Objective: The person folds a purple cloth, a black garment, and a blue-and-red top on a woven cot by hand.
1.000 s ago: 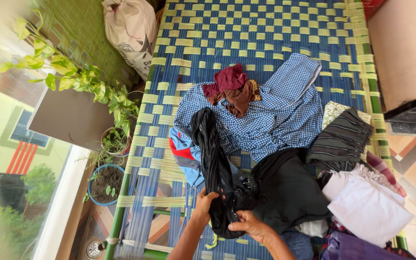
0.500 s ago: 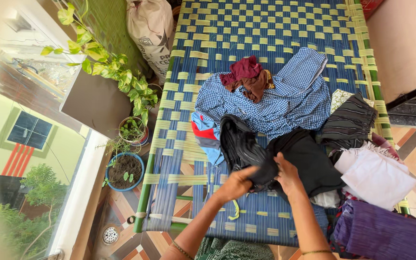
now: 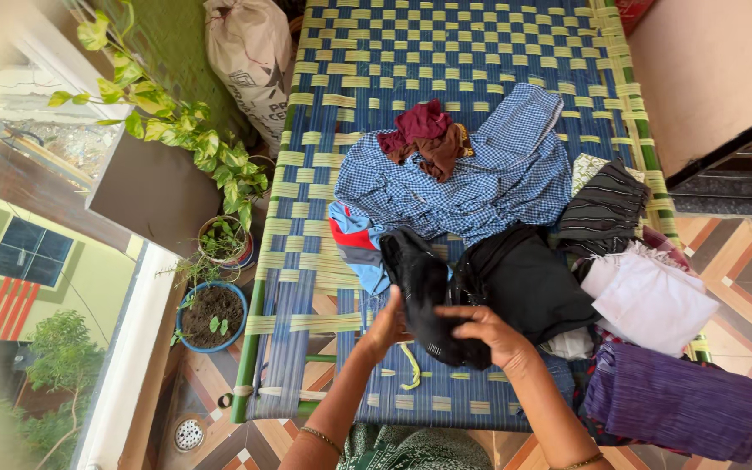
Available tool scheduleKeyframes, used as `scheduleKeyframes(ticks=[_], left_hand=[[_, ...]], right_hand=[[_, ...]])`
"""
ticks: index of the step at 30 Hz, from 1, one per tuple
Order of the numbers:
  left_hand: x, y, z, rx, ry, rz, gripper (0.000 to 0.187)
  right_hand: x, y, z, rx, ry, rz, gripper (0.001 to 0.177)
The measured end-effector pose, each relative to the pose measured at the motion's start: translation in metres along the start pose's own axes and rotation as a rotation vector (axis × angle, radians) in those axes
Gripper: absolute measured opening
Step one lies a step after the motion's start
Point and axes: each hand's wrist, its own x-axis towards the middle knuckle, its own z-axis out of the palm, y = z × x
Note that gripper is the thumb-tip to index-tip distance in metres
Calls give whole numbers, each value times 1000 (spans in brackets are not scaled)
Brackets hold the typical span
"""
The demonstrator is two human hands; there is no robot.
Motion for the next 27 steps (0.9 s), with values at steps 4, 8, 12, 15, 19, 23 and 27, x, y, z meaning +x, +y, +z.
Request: scheduleKeyframes(ticks=[4, 8, 12, 15, 19, 23, 27], left_hand=[[-5, 44, 17, -689, -130, 220, 76], [-29, 112, 58, -688, 67, 414, 47], [-50, 143, 105, -509, -175, 519, 42], [-37, 141, 136, -316, -180, 425, 42], [-21, 135, 157, -63, -99, 380, 52], [-18, 142, 163, 386, 44, 403, 60], [-28, 156, 157, 774, 214, 569, 64]], right_hand=[[-15, -18, 14, -673, -395, -32, 50], [-27, -25, 1, -1194, -285, 23, 54], [-26, -24, -56, -886, 87, -12, 44], [-30, -44, -93, -242, 247, -215, 44], [-40, -74, -104, 35, 125, -301, 62], [-40, -88, -99, -205, -8, -334, 66], [-30, -104, -87, -345, 91, -281, 54]])
